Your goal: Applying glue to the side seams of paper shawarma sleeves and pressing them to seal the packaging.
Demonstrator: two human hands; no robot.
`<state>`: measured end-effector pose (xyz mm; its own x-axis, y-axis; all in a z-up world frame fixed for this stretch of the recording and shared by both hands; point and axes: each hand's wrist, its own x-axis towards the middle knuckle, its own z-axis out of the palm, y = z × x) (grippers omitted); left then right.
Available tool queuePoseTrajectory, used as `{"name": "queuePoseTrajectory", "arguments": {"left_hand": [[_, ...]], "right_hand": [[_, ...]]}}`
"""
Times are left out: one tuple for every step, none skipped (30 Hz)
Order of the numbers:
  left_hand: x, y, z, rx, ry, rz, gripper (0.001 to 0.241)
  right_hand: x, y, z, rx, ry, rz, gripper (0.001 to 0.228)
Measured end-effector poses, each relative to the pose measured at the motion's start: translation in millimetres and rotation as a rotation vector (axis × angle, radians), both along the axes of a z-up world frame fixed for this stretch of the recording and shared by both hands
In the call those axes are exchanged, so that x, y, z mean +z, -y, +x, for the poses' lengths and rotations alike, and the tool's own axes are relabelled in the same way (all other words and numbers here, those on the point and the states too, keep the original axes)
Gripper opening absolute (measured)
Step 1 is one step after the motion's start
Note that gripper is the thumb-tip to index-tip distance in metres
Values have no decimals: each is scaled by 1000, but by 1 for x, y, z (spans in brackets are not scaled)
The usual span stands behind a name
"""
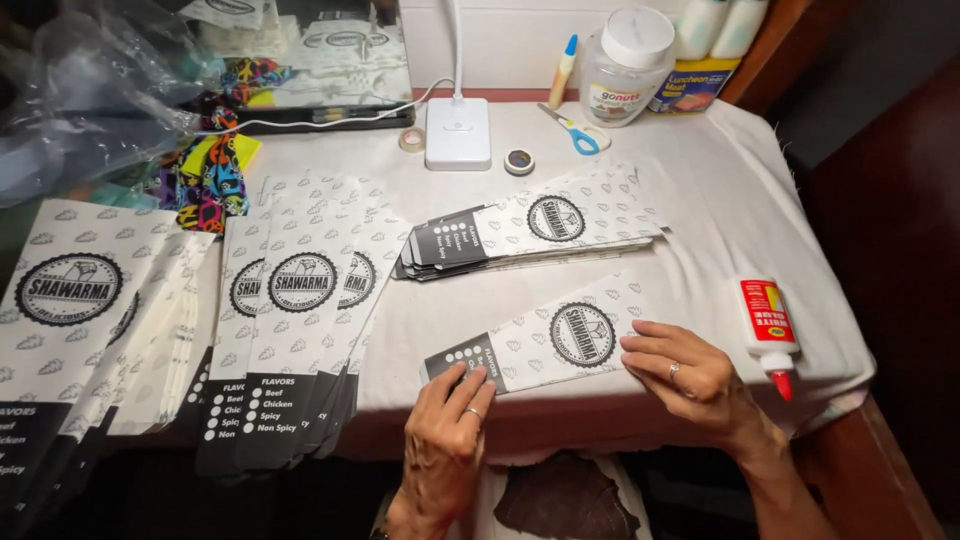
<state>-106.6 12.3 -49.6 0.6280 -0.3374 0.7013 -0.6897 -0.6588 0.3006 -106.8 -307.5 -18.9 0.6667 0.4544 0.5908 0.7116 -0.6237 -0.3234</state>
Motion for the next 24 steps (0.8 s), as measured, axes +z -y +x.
{"name": "queuePoseTrajectory", "arguments": {"left_hand": [[1,-1,3,-3,-3,2,23],[2,-1,4,-15,-20,-2,24],[3,-2,5,-26,-37,-6,25],[2,-1,5,-32,-39,-3,25],[1,0,4,-21,-48,0,27],[0,1,4,-7,-57,1,29],[0,2,3,-7,-59,2,29],[-1,3,3,-4,-63,-11,29],[-2,3,2,-1,-67,-23,30],[-2,4,2,1,-69,-24,30],[-1,4,2,1,-62,-34,28],[-1,4,2,2,-53,-45,27],[-1,5,2,5,-53,-46,27],[-1,4,2,14,-54,-41,28],[-1,4,2,22,-55,-36,29],[1,4,3,22,-55,-35,29],[3,5,4,25,-40,-35,27],[4,5,3,25,-27,-35,25],[5,5,2,22,-30,-34,25],[6,5,3,27,-11,-36,22],[7,5,4,31,8,-37,18],[6,5,5,25,8,-38,18],[5,5,6,27,19,-49,17],[4,4,5,32,27,-61,15]], "right_hand": [[1,-1,1,-3,-3,2,21],[1,-1,1,-10,13,-7,20],[1,-2,0,-17,29,-15,20],[0,-1,-1,-22,27,-12,20],[-1,-1,-1,-23,23,0,19],[-2,0,-1,-20,20,11,18],[-2,0,-1,-21,18,12,18],[-1,1,-1,-24,16,8,20],[-1,1,-1,-28,14,3,21],[-1,1,0,-27,11,3,21],[0,0,0,-31,22,-3,20],[1,0,1,-33,35,-10,19],[0,1,1,-30,34,-12,19],[0,1,1,-32,35,-16,20],[-1,2,2,-34,36,-21,20],[-2,1,3,-34,36,-21,20],[-3,0,4,-33,51,-13,19],[-4,0,3,-35,63,-5,18],[-4,-2,1,-38,60,-4,18],[-4,-3,1,-56,87,-24,17],[-3,-5,0,-74,113,-43,15],[-3,-6,-1,-80,114,-44,15],[-3,-7,-1,-92,140,-53,14],[-4,-9,-2,-101,163,-61,13]]}}
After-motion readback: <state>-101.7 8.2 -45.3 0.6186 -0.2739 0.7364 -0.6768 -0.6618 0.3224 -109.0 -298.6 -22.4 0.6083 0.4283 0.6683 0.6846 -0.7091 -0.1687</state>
